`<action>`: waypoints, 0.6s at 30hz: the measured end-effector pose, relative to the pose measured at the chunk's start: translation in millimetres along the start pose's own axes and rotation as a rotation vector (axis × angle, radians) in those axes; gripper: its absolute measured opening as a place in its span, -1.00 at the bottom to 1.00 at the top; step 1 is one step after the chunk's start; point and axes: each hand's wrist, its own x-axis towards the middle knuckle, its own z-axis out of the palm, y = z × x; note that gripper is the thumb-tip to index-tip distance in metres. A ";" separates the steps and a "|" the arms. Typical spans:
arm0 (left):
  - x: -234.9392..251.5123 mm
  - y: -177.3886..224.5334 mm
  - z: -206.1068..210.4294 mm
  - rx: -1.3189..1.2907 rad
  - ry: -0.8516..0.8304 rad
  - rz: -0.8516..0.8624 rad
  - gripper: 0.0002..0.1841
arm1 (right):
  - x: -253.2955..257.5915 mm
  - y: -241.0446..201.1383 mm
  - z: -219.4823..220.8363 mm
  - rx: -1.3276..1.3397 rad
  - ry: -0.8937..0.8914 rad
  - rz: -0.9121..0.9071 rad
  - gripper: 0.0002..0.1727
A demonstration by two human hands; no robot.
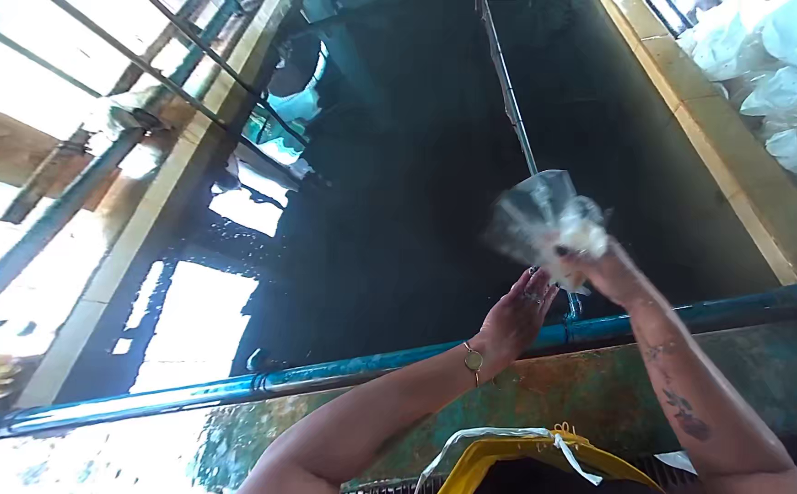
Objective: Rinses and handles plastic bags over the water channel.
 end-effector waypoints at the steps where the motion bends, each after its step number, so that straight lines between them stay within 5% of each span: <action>1: 1.6 1.5 -7.3 -0.089 -0.019 -0.026 -0.44 | 1.1 3.4 13.3 -0.082 -0.069 -0.011 -0.54; 6: 0.1 14.6 -0.9 -0.378 0.028 -0.076 -0.61 | -3.0 14.3 54.3 -0.376 -0.020 0.035 -0.56; 11: 7.8 20.0 3.8 -0.349 0.108 -0.059 -0.68 | -1.4 20.4 54.6 -0.086 0.173 0.022 -0.69; 18: 8.2 10.2 7.3 -0.240 0.032 0.026 -0.49 | 13.2 20.1 3.4 0.324 0.301 0.167 -0.63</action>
